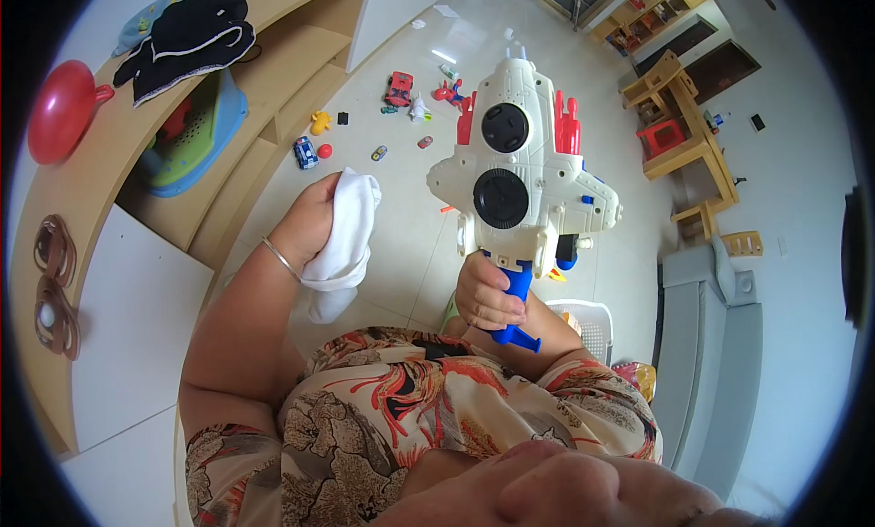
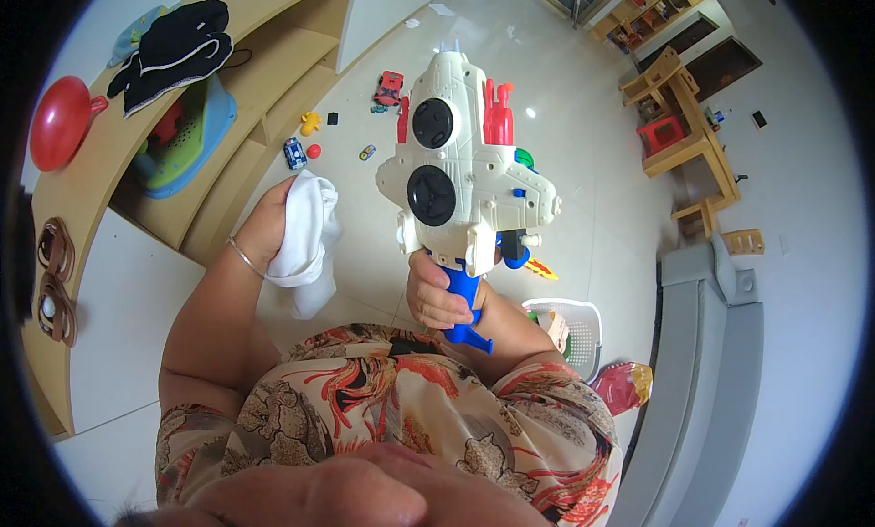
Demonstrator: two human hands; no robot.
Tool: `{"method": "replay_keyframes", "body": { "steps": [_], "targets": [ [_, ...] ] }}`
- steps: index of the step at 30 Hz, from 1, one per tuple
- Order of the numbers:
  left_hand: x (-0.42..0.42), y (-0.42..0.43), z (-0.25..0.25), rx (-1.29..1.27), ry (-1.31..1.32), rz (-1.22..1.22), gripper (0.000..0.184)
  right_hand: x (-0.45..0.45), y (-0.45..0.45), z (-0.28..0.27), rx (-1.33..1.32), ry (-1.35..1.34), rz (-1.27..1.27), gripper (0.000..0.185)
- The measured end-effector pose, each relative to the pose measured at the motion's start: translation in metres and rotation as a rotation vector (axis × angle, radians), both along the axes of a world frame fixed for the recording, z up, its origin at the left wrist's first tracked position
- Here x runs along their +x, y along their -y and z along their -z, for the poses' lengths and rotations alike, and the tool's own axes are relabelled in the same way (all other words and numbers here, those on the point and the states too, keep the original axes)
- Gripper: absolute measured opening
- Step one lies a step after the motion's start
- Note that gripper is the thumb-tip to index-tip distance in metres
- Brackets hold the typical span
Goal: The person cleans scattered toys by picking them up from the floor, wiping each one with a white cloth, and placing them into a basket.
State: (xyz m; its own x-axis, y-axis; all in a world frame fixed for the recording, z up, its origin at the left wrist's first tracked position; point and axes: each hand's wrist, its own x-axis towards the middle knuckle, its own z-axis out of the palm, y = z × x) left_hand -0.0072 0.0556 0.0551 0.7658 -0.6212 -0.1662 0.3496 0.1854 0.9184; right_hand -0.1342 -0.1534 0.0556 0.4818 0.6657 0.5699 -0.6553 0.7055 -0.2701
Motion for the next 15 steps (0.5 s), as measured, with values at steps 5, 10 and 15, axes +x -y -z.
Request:
{"method": "replay_keyframes", "body": {
  "steps": [5,10,15],
  "targets": [
    [0.0009,0.0007,0.0028,-0.029,-0.023,-0.002,0.024,0.0022,0.0002,-0.0004,0.000,0.033,-0.023,0.062],
    [0.0016,0.0010,0.0073,-0.035,-0.015,0.023,0.021,0.0001,0.0003,0.0017,0.014,-0.005,-0.018,0.061],
    [-0.0015,0.0048,0.0050,0.009,0.017,0.014,0.022,-0.0009,0.0034,-0.0058,-0.089,-0.090,0.034,0.062]
  ]
}}
